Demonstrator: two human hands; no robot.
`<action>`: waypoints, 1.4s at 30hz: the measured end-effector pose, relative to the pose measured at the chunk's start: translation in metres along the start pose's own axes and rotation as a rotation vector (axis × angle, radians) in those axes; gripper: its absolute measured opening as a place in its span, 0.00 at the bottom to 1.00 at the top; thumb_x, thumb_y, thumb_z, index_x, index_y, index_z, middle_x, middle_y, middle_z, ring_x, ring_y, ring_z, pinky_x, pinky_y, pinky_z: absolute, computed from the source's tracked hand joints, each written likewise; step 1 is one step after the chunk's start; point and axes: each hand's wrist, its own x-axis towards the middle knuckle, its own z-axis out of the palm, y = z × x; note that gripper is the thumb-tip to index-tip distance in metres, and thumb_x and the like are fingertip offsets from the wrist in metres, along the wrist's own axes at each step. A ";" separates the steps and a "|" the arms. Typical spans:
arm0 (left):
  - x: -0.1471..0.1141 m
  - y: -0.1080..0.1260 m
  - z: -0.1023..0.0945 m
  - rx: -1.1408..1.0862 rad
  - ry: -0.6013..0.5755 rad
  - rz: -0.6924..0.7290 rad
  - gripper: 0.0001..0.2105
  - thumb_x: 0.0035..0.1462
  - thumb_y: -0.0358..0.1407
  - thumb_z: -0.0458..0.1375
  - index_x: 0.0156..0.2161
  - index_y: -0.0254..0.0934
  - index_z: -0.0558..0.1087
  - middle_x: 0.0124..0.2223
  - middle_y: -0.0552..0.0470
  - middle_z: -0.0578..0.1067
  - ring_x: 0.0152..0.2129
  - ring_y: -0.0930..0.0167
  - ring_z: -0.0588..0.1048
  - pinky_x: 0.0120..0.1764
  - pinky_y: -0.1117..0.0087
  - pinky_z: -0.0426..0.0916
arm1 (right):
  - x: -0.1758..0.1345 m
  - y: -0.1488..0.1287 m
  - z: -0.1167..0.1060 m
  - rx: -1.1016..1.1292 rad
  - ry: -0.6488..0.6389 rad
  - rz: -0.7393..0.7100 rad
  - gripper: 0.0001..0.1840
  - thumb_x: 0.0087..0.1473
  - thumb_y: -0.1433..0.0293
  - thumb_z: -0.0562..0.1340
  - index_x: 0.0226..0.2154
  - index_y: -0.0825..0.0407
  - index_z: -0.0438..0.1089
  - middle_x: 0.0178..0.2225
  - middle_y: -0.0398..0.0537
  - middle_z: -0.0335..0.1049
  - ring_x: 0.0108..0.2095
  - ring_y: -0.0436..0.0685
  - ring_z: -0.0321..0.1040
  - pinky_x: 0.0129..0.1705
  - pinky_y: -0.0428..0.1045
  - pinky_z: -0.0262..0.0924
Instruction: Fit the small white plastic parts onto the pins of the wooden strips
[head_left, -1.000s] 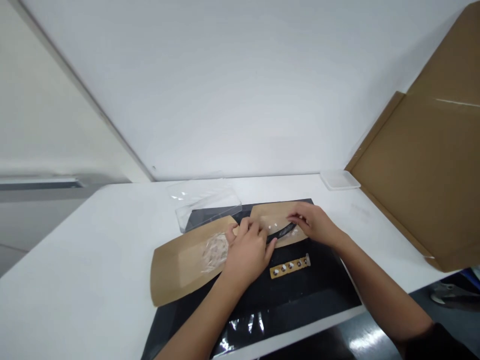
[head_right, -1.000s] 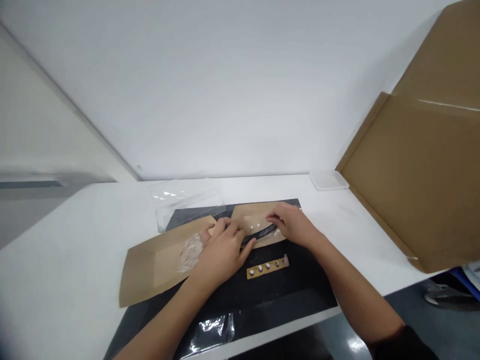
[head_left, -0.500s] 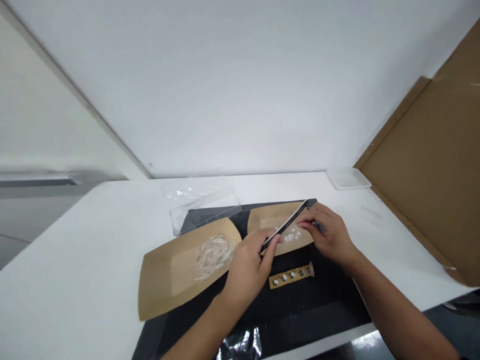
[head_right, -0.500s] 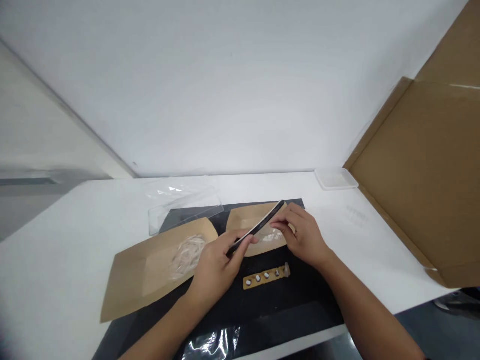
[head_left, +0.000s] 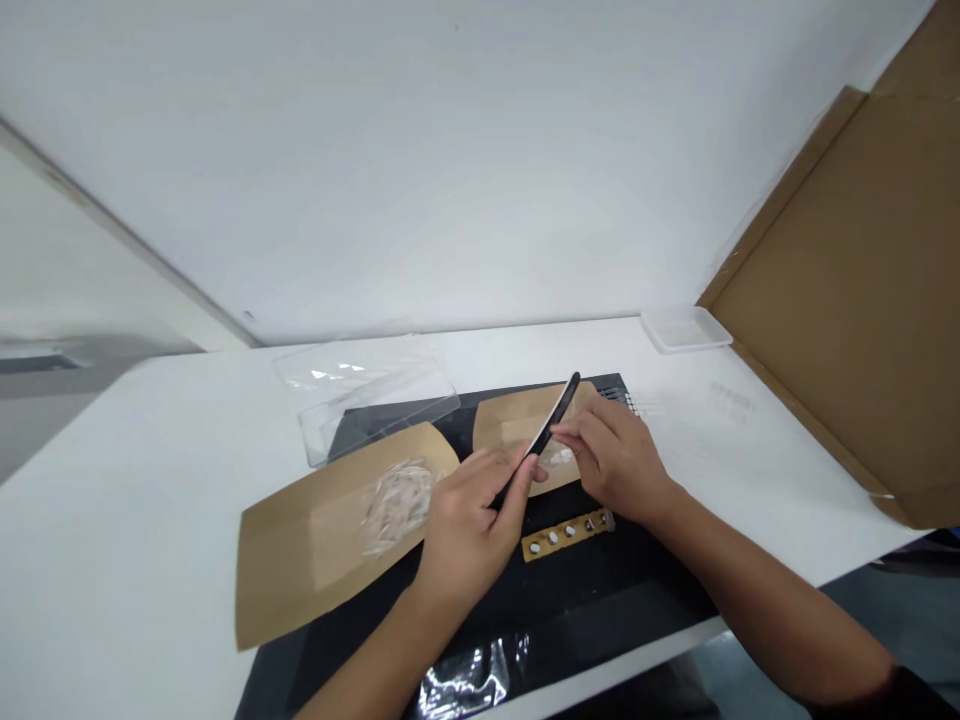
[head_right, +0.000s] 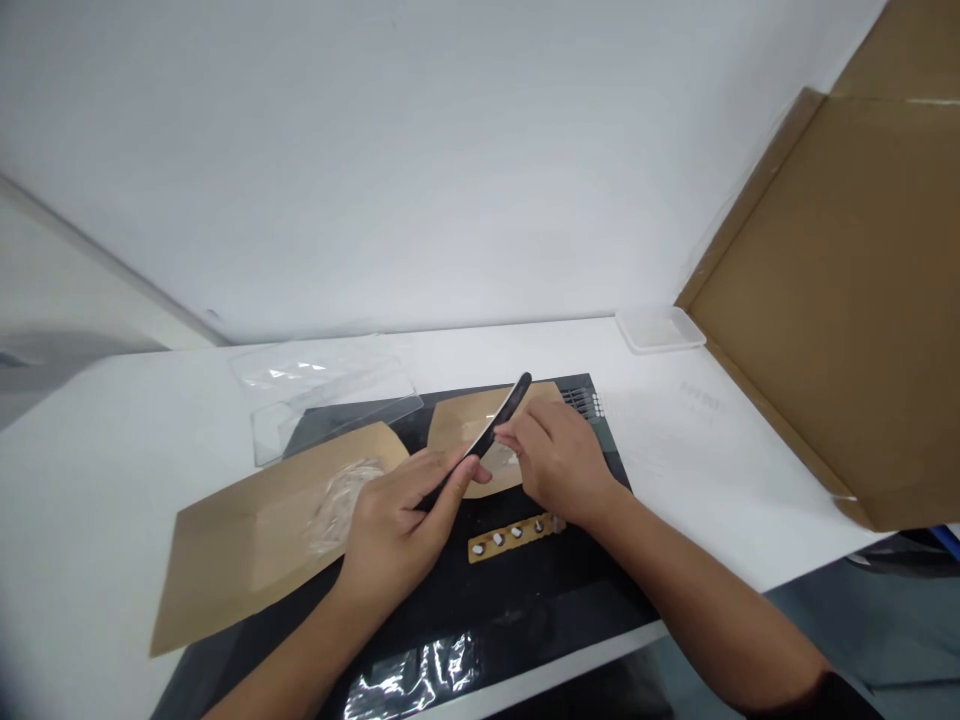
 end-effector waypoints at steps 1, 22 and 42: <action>0.000 0.000 0.000 0.009 0.001 0.005 0.11 0.70 0.34 0.58 0.36 0.40 0.81 0.34 0.52 0.83 0.31 0.69 0.81 0.36 0.68 0.74 | 0.001 0.000 -0.001 0.011 -0.015 -0.011 0.09 0.70 0.72 0.58 0.38 0.49 0.73 0.29 0.47 0.69 0.32 0.57 0.66 0.35 0.52 0.60; -0.003 0.002 0.000 -0.030 0.015 0.004 0.12 0.71 0.32 0.56 0.38 0.40 0.82 0.34 0.52 0.83 0.29 0.70 0.79 0.33 0.69 0.73 | 0.011 0.005 -0.003 0.066 -0.018 0.058 0.09 0.71 0.72 0.58 0.35 0.49 0.69 0.29 0.43 0.72 0.31 0.55 0.68 0.40 0.53 0.53; -0.003 -0.001 0.001 -0.038 0.015 0.044 0.10 0.70 0.30 0.58 0.37 0.40 0.81 0.33 0.54 0.83 0.29 0.70 0.79 0.37 0.68 0.73 | 0.010 0.001 -0.009 0.122 -0.095 0.088 0.09 0.69 0.71 0.60 0.35 0.49 0.72 0.29 0.42 0.75 0.31 0.54 0.70 0.40 0.54 0.51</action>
